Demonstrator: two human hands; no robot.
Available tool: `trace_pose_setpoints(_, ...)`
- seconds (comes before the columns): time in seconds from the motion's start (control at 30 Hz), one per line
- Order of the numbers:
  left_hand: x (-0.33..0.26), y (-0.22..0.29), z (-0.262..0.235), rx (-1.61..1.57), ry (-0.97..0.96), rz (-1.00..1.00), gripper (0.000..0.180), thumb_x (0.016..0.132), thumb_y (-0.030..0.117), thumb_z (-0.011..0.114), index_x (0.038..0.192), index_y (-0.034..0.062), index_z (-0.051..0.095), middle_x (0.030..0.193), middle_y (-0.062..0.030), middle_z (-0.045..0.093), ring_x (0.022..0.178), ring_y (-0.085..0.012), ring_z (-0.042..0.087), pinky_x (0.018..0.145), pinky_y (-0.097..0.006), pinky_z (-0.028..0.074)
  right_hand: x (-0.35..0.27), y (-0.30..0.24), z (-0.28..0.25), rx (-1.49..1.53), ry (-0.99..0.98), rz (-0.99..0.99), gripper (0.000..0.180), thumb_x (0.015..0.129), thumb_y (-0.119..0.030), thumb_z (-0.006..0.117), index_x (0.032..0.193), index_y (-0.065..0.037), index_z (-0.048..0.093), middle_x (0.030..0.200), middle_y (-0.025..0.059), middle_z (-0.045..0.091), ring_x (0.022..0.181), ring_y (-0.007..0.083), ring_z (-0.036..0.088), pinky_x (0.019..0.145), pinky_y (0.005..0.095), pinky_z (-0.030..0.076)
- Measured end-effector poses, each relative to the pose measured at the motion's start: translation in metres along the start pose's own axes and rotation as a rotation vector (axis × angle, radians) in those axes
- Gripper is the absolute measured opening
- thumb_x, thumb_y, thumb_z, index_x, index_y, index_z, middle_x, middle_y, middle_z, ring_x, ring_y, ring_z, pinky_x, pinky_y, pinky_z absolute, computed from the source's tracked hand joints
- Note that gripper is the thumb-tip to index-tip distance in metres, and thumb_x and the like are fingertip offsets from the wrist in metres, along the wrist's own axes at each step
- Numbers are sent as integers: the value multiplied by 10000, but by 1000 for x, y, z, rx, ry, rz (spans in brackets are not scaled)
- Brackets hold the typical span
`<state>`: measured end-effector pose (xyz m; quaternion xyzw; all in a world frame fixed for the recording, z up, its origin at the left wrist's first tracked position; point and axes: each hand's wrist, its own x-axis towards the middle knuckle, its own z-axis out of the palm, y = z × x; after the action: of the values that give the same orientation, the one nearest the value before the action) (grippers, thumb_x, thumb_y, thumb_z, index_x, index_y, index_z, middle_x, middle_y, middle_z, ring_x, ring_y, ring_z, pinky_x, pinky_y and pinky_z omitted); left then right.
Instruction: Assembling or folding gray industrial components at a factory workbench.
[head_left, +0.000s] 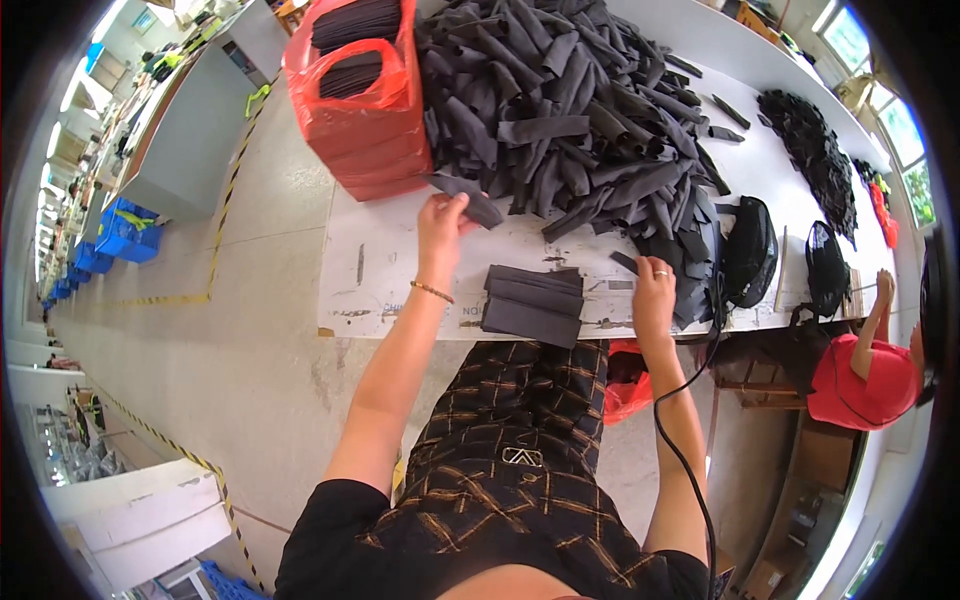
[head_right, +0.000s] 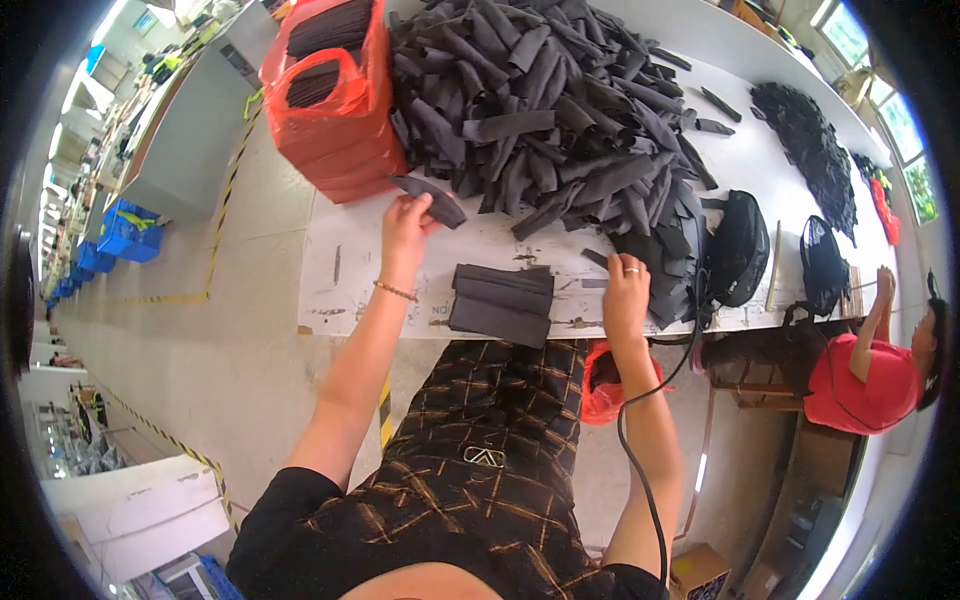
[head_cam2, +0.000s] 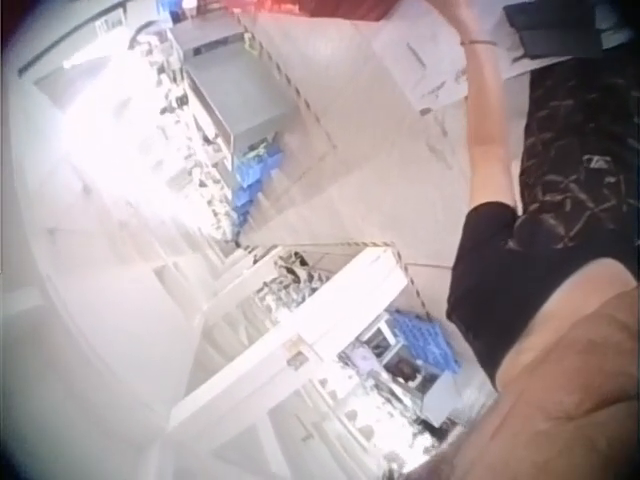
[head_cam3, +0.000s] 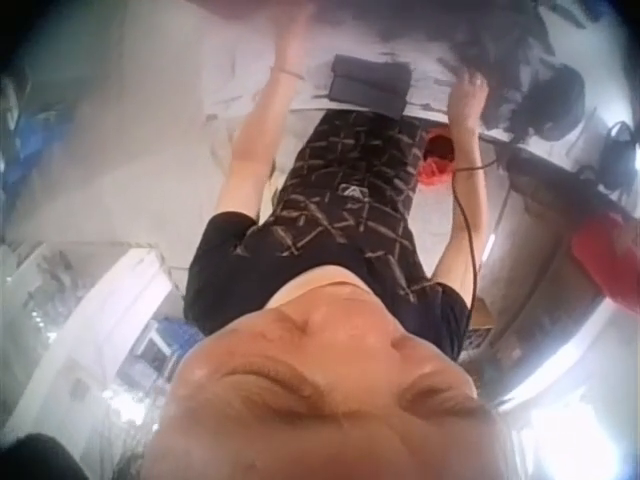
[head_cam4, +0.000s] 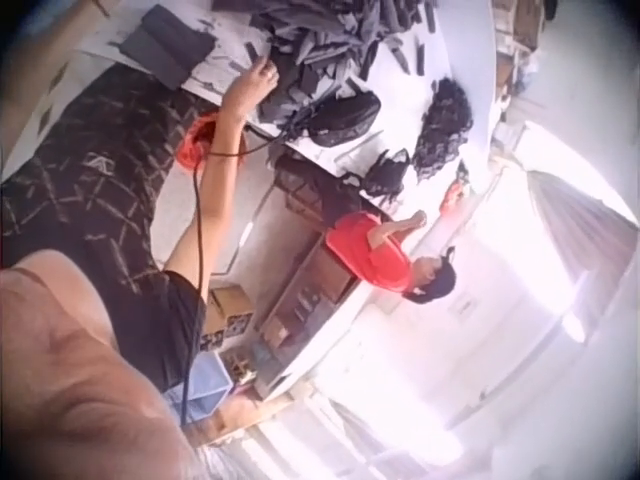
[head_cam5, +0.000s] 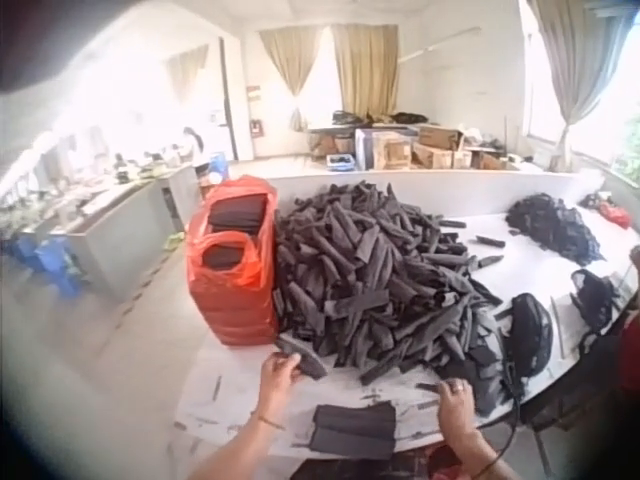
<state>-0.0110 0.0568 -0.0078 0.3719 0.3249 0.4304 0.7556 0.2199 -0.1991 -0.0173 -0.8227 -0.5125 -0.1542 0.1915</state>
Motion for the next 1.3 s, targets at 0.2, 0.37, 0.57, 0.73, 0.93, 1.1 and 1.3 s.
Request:
trace_pose_setpoints(0.2, -35, -7, 6, -278, -32, -211, 156, 926, 86, 592, 1013, -36, 551, 1001, -182, 656, 977, -335, 658, 843, -404, 577, -9, -61, -28, 820, 123, 310, 184, 907, -3, 548, 1078, -14, 480, 903, 70, 516, 846, 166, 496, 781, 286, 434)
trace_pose_setpoints(0.37, -49, -12, 10, -384, -75, -313, 172, 935, 125, 590, 1048, 5, 546, 973, -161, 645, 925, -345, 673, 758, -412, 604, -27, -120, -45, 748, -51, 74, 361, 791, -90, 728, 1037, -8, 476, 975, 170, 541, 906, 341, 522, 811, 389, 434)
trace_pose_setpoints(0.57, -65, -4, 21, -344, -131, -311, 255, 927, 151, 609, 1037, -63, 525, 1018, -205, 647, 930, -339, 670, 789, -422, 606, -12, -137, -61, 664, -2, -2, 455, 761, -96, 733, 1164, -10, 539, 978, 162, 586, 928, 351, 546, 814, 435, 428)
trace_pose_setpoints(0.73, -70, -9, 26, -263, -111, -275, 259, 917, 144, 623, 1052, -61, 539, 1049, -210, 647, 956, -311, 667, 821, -401, 597, 0, -136, -64, 581, 56, -94, 358, 737, -101, 742, 1077, -48, 643, 923, 83, 613, 872, 284, 564, 794, 398, 423)
trace_pose_setpoints(0.93, -78, -3, 34, -258, -172, -320, 248, 896, 63, 628, 1084, -20, 490, 1006, -207, 662, 889, -299, 682, 742, -392, 597, 13, -139, -66, 381, 158, -188, 264, 729, -104, 731, 986, -83, 675, 884, 24, 611, 824, 222, 569, 779, 367, 413)
trace_pose_setpoints(1.1, -85, 7, 36, -267, -234, -334, 292, 898, 62, 625, 1125, 1, 453, 1051, -207, 648, 951, -314, 667, 799, -410, 587, 15, -140, -71, 269, 207, -247, 288, 705, -89, 725, 987, -89, 667, 894, 17, 602, 825, 212, 567, 784, 369, 413)
trace_pose_setpoints(1.3, -107, 3, 57, -138, -107, -103, 406, 849, -7, 658, 1181, 0, 424, 979, -163, 669, 850, -246, 683, 679, -349, 592, 15, -154, -70, 235, 199, -218, 362, 677, -57, 735, 1031, -67, 661, 929, 32, 601, 851, 231, 564, 785, 374, 405)
